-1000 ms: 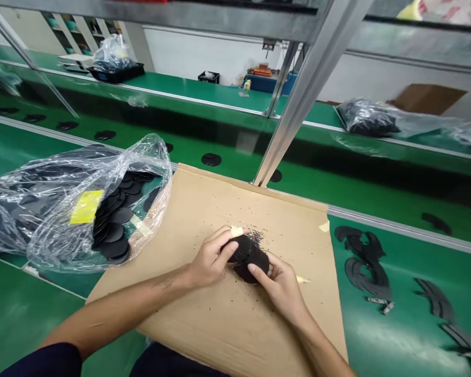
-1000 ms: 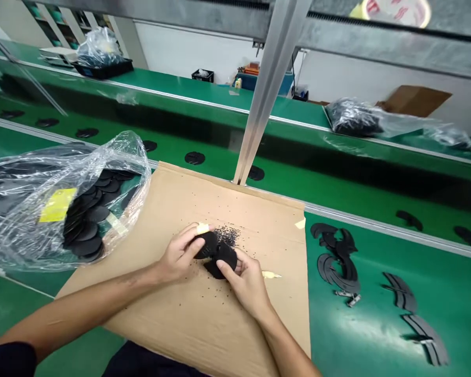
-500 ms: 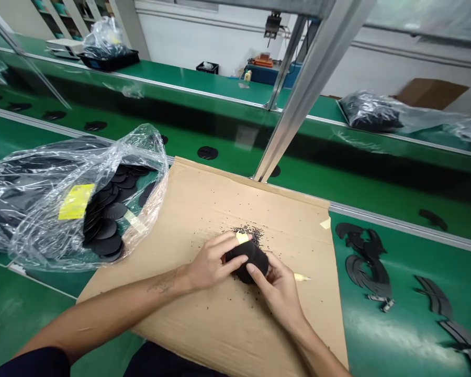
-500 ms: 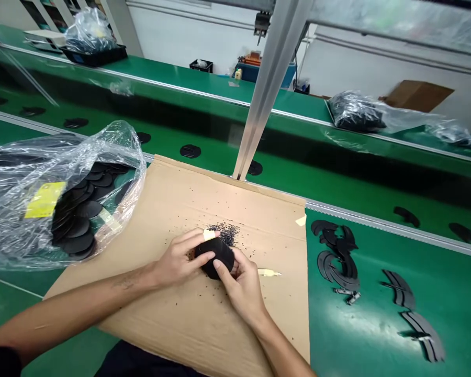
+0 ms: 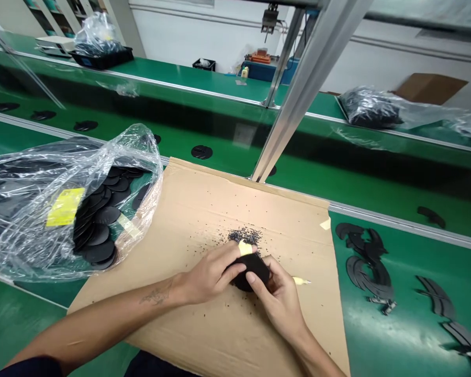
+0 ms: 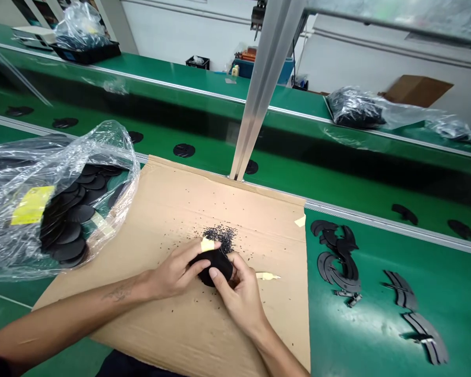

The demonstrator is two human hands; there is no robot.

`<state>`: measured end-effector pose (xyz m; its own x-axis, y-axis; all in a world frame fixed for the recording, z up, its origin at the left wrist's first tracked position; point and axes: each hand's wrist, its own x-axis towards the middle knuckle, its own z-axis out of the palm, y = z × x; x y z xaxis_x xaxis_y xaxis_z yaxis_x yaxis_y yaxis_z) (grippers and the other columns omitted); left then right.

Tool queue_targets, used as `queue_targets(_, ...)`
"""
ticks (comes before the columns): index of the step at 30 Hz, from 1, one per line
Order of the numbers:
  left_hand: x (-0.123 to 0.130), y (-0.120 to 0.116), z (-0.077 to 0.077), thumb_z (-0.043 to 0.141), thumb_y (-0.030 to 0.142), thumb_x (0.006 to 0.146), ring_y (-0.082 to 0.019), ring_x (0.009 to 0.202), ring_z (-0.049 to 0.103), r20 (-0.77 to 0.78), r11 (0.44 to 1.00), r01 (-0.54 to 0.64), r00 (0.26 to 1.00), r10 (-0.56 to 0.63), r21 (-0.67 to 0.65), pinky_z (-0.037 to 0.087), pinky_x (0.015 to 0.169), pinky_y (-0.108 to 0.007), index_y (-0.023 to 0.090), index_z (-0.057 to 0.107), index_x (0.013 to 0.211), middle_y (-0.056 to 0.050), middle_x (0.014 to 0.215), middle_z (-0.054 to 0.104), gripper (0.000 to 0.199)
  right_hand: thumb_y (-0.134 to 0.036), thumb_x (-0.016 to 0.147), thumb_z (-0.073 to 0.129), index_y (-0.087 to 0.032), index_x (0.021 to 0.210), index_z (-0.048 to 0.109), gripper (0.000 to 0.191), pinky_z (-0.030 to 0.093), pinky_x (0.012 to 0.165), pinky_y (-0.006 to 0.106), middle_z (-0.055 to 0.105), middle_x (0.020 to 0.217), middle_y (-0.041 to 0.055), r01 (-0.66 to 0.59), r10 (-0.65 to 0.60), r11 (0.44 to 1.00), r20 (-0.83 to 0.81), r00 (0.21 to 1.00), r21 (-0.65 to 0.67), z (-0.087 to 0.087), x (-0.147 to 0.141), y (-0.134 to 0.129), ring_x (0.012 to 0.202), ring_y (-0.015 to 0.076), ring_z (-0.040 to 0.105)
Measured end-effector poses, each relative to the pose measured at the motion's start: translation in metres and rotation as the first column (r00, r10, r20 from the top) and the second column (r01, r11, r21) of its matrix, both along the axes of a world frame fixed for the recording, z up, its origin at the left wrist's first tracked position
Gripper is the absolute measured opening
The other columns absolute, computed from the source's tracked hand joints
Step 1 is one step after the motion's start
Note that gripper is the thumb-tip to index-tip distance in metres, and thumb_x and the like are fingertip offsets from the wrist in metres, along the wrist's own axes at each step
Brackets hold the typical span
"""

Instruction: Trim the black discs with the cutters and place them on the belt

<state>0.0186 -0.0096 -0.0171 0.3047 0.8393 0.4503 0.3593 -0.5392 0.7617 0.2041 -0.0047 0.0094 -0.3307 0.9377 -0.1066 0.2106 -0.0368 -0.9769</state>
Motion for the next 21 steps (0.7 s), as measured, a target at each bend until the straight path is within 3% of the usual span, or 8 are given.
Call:
queue_targets(4,-0.002,-0.001,-0.003,0.045,0.024,0.103,-0.021,0.102,0.068,-0.121,0.996,0.07,0.991,-0.064,0.048,0.06,0.088,-0.034,0.02,0.051,0.138,-0.011,0.114,0.069,0.036,-0.052,0.095,0.057,-0.021,0.074,0.048,0.038,0.034,0.054,0.024,0.04,0.066,-0.0037,-0.032,0.025,0.996,0.085,0.996,0.081,-0.001,0.002,0.0,0.061,0.0123,0.037)
queue_targets(7,-0.006,0.001,-0.002,0.056,0.03,0.1,-0.019,0.095,0.069,0.038,0.998,0.034,0.999,-0.032,-0.049,0.06,0.082,-0.03,0.018,0.047,0.141,-0.011,0.111,0.07,0.044,-0.047,0.098,0.054,-0.022,0.077,0.049,0.033,0.034,0.052,0.024,0.04,0.065,-0.004,-0.04,0.024,0.986,0.098,0.995,0.164,-0.003,0.002,-0.003,0.059,0.0121,0.037)
queue_targets(9,-0.008,0.003,0.0,0.065,0.033,0.094,-0.016,0.083,0.067,0.178,0.995,0.016,0.984,0.002,-0.099,0.058,0.071,-0.026,0.016,0.056,0.132,-0.009,0.102,0.071,0.042,-0.043,0.1,0.051,-0.022,0.081,0.052,0.028,0.036,0.053,0.024,0.046,0.066,-0.0028,-0.04,0.022,0.972,0.081,0.996,0.23,-0.004,0.002,-0.006,0.059,0.0126,0.042)
queue_targets(11,-0.009,0.006,0.003,0.07,0.034,0.091,-0.015,0.076,0.065,0.251,0.997,0.029,0.968,-0.012,-0.064,0.056,0.067,-0.025,0.014,0.067,0.115,-0.008,0.092,0.071,0.031,-0.038,0.101,0.05,-0.022,0.086,0.056,0.023,0.042,0.055,0.025,0.055,0.07,-0.0005,-0.055,0.037,0.953,0.067,0.997,0.299,-0.004,0.002,-0.006,0.061,0.0137,0.05)
queue_targets(13,-0.01,0.008,0.006,0.071,0.031,0.09,-0.016,0.077,0.065,0.268,0.999,0.034,0.963,-0.036,0.01,0.055,0.07,-0.027,0.013,0.072,0.107,-0.008,0.087,0.071,0.024,-0.031,0.1,0.051,-0.022,0.092,0.06,0.015,0.048,0.06,0.026,0.064,0.077,0.0024,-0.099,0.073,0.925,0.082,0.994,0.366,-0.002,0.002,-0.003,0.067,0.0156,0.059)
queue_targets(17,-0.011,0.013,0.008,0.071,0.029,0.09,-0.017,0.078,0.065,0.219,0.996,0.018,0.975,-0.036,0.085,0.054,0.071,-0.03,0.014,0.072,0.111,-0.008,0.087,0.071,0.026,-0.02,0.095,0.059,-0.022,0.105,0.064,0.011,0.057,0.074,0.031,0.071,0.095,0.0076,-0.123,0.055,0.84,0.142,0.988,0.528,0.001,0.003,0.004,0.086,0.02,0.069)
queue_targets(21,-0.012,0.015,0.009,0.072,0.029,0.089,-0.017,0.08,0.064,0.198,0.99,0.06,0.977,-0.086,0.131,0.054,0.07,-0.03,0.016,0.07,0.116,-0.008,0.089,0.071,0.03,-0.01,0.091,0.061,-0.022,0.108,0.066,0.022,0.057,0.068,0.031,0.071,0.093,0.0081,-0.124,0.047,0.757,0.135,0.99,0.641,0.001,0.007,0.006,0.082,0.0195,0.068)
